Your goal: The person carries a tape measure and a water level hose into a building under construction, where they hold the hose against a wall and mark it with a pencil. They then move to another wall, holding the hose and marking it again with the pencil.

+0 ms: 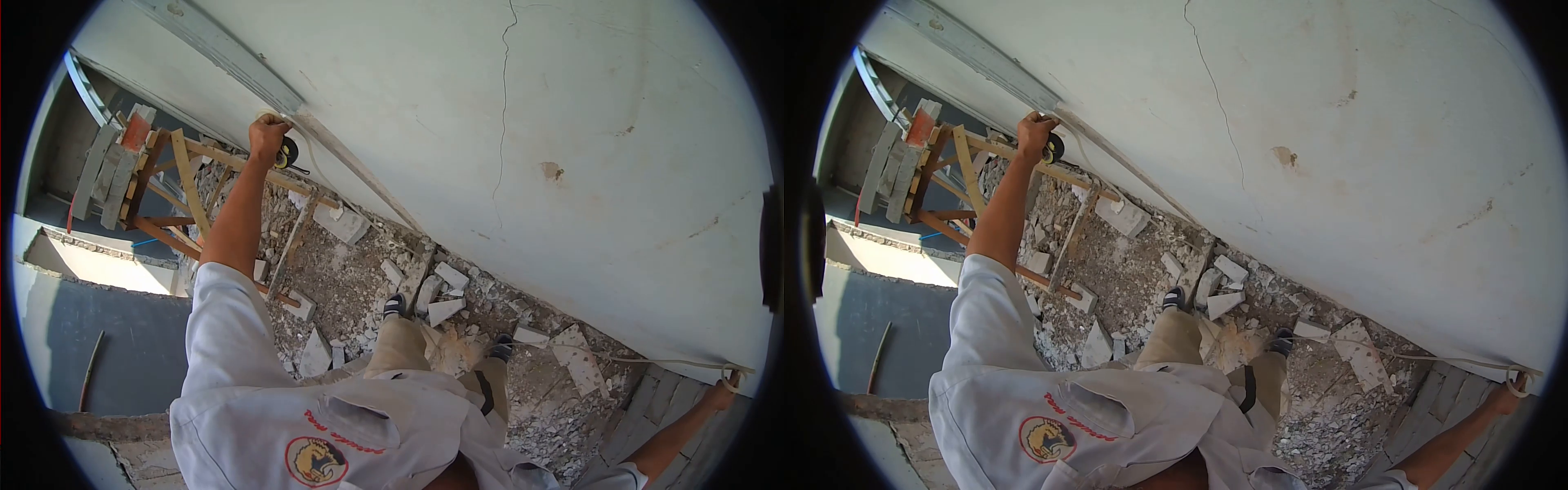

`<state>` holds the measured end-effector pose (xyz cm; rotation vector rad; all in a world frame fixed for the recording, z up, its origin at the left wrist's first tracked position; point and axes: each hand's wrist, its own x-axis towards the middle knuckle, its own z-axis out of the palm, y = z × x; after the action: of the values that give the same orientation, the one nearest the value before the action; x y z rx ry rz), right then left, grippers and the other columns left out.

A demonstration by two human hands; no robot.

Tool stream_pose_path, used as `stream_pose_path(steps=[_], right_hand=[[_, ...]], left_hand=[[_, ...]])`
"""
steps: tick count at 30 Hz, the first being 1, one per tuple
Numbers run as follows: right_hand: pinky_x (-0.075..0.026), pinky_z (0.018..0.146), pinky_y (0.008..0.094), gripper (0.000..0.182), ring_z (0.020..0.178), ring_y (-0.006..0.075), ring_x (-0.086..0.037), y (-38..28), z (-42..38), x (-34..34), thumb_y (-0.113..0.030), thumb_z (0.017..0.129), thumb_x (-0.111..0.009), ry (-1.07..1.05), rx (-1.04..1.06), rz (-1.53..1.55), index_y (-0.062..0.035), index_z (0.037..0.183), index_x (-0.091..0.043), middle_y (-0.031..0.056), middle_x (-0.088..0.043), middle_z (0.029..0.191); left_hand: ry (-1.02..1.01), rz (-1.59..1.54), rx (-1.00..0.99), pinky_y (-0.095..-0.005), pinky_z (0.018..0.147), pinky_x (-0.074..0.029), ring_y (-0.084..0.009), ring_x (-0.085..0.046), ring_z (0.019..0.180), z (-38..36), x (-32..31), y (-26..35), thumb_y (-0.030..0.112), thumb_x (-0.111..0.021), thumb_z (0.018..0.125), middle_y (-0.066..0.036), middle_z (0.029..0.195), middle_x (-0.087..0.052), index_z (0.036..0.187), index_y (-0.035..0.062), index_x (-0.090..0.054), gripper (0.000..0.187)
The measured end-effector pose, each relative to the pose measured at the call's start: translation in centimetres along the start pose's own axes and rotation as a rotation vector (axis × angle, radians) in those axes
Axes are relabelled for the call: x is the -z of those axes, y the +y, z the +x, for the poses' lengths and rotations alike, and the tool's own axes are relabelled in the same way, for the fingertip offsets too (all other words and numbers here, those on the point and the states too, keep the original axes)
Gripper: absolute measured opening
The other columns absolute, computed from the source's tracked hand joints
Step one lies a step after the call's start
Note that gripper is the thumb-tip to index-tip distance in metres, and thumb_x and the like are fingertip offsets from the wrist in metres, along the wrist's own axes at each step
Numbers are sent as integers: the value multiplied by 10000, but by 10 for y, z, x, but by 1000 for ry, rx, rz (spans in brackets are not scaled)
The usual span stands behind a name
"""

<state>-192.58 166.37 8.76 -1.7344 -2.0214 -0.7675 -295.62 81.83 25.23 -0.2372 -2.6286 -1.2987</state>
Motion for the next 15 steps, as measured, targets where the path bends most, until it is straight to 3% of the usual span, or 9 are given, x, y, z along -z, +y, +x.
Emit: stream_pose_path(steps=[5, 8, 12, 15], right_hand=[[-573, 913, 402, 637, 1237, 263, -646, 6, -5, -12, -7, 947, -600, 61, -12, 1, -293, 1506, -495, 29, -580, 1488], [-572, 898, 394, 543, 1227, 264, -655, 4, -9, -9, -48, 973, -557, -52, -49, 98, -269, 1470, -549, 3, -570, 1503], [-579, 883, 399, 561, 1178, 256, -683, 7, -6, -22, -41, 961, -578, 105, 55, 58, -268, 1472, -540, -1, -571, 1500], [-583, 882, 404, 564, 1160, 252, -692, 13, -9, -27, -60, 966, -598, 16, 20, -19, -277, 1482, -530, 17, -608, 1460]], left_hand=[[5, -11, 2, -295, 576, -435, -100, -534, 628, 1, -1, 0, 39, -796, 804, -17, 725, -623, 816, -7, -696, 110], [1, -13, 14, -292, 573, -430, -98, -526, 624, 1, -1, -1, 39, -794, 807, -10, 717, -610, 799, 2, -687, 114], [8, -38, 19, -295, 568, -430, -102, -522, 621, -2, -1, 1, 36, -791, 810, -9, 716, -606, 794, 10, -675, 120], [12, -61, -7, -293, 569, -434, -105, -527, 627, -1, -2, -1, 32, -790, 811, -17, 734, -618, 803, 10, -672, 120]])
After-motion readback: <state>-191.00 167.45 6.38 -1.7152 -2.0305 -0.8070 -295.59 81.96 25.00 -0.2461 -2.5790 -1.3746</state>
